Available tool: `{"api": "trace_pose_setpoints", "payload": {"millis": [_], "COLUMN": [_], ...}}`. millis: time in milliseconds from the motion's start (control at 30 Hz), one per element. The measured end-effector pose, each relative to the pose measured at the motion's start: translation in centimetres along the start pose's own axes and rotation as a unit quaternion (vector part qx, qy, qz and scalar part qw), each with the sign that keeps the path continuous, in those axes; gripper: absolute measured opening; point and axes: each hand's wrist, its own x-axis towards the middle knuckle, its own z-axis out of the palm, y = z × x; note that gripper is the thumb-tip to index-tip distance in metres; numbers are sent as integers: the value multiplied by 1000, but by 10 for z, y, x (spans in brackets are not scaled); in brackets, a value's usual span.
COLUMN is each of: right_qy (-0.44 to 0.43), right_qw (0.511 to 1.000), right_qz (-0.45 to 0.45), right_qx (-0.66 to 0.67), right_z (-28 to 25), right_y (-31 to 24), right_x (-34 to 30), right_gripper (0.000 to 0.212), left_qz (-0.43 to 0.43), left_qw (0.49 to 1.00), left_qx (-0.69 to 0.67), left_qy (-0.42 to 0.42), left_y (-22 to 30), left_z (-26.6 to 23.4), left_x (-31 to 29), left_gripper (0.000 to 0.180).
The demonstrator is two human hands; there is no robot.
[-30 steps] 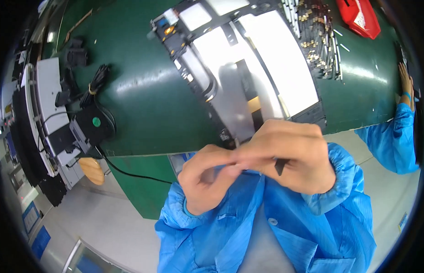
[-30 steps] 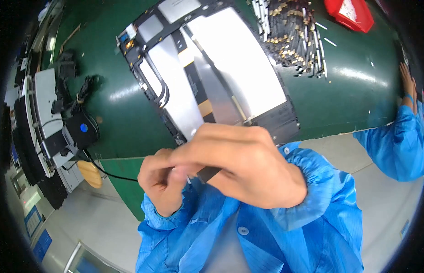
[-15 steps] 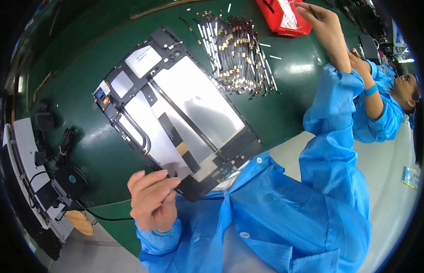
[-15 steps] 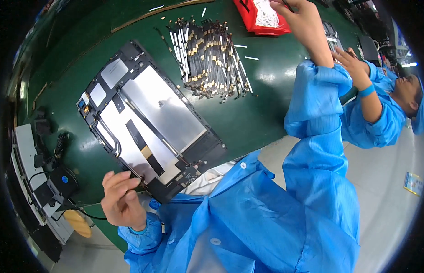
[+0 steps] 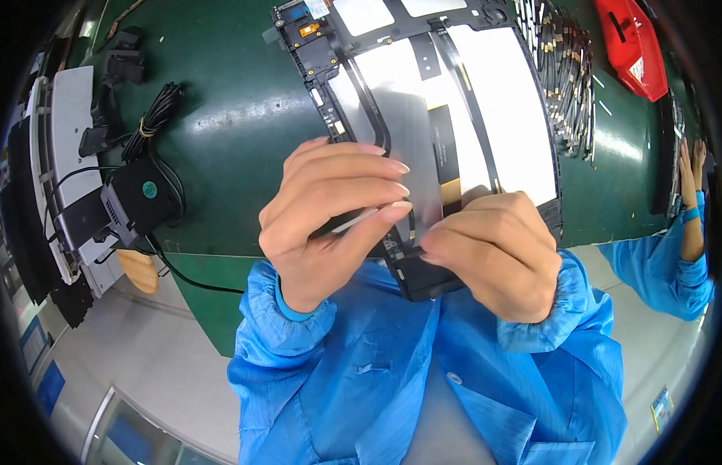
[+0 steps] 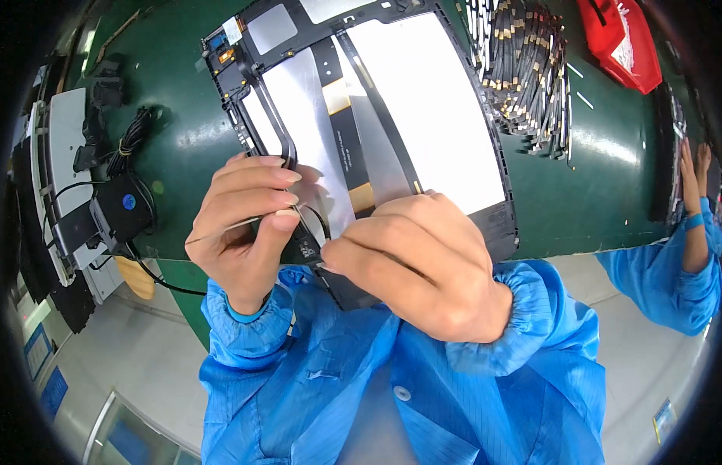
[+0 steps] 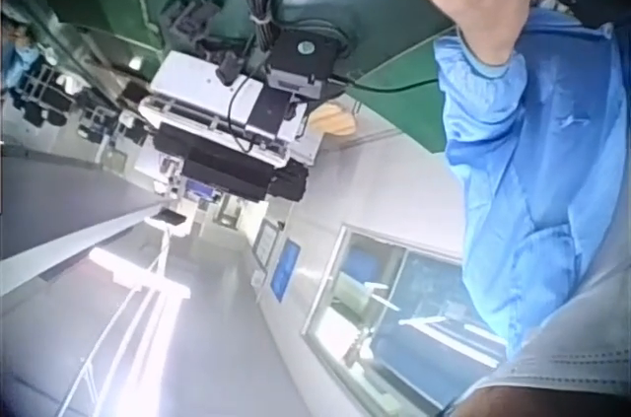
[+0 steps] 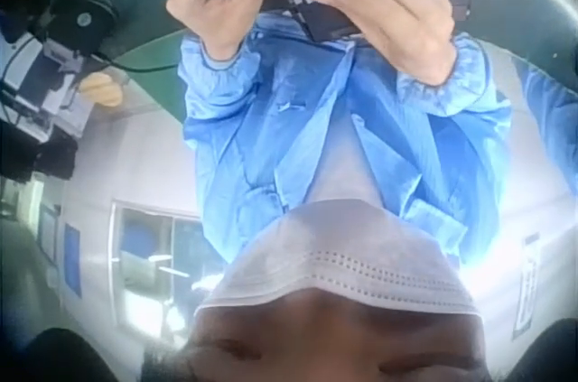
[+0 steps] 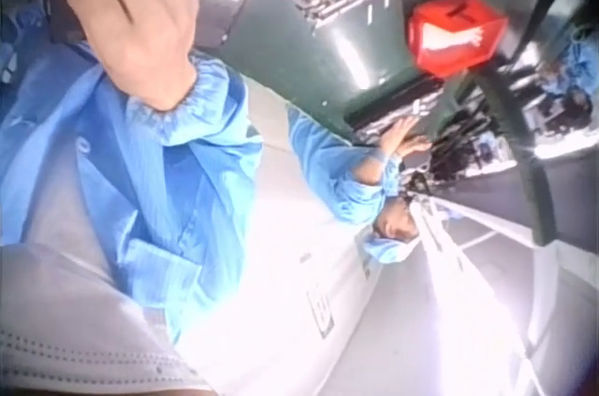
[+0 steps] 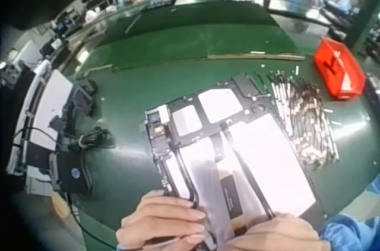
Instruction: The person installs ribbon cables and internal components into a tablet housing, securing them with adhesive strips using a spudger.
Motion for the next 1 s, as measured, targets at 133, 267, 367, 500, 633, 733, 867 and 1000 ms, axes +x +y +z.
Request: {"api": "trace_pose_setpoints", "payload": {"millis": [133, 267, 367, 500, 633, 733, 867, 1000], "right_qy": [-15, -41, -53, -47, -58, -59, -59, -55], "right_qw": [999, 998, 998, 997, 996, 996, 996, 997], "right_qz": [24, 13, 5, -14, -26, -26, -17, -6], "right_qx": [-33, -45, -42, -62, -58, -56, -60, -61], "right_z": [2, 2, 2, 4, 2, 3, 3, 3], "right_y": [-5, -2, -2, -1, -1, -1, -3, -4], "right_x": [-1, -1, 0, -2, 1, -1, 0, 0], "right_gripper": [28, 30, 31, 31, 31, 30, 29, 29], "left_qz": [-11, -12, -12, -12, 19, 50, 20, 11], "left_qw": [1000, 1000, 1000, 999, 999, 990, 987, 987], "left_qx": [-6, -6, -15, -33, 39, 128, 151, 153], "left_qy": [7, 3, 8, 14, -4, -42, -53, -49], "left_y": [-2, -4, -4, -5, -1, -5, -9, -8], "left_z": [-2, -3, -3, -1, -6, -5, 0, 0], "left_x": [-2, -1, -2, -1, 12, 26, 33, 33], "left_gripper": [18, 18, 19, 18, 15, 11, 15, 14]}}
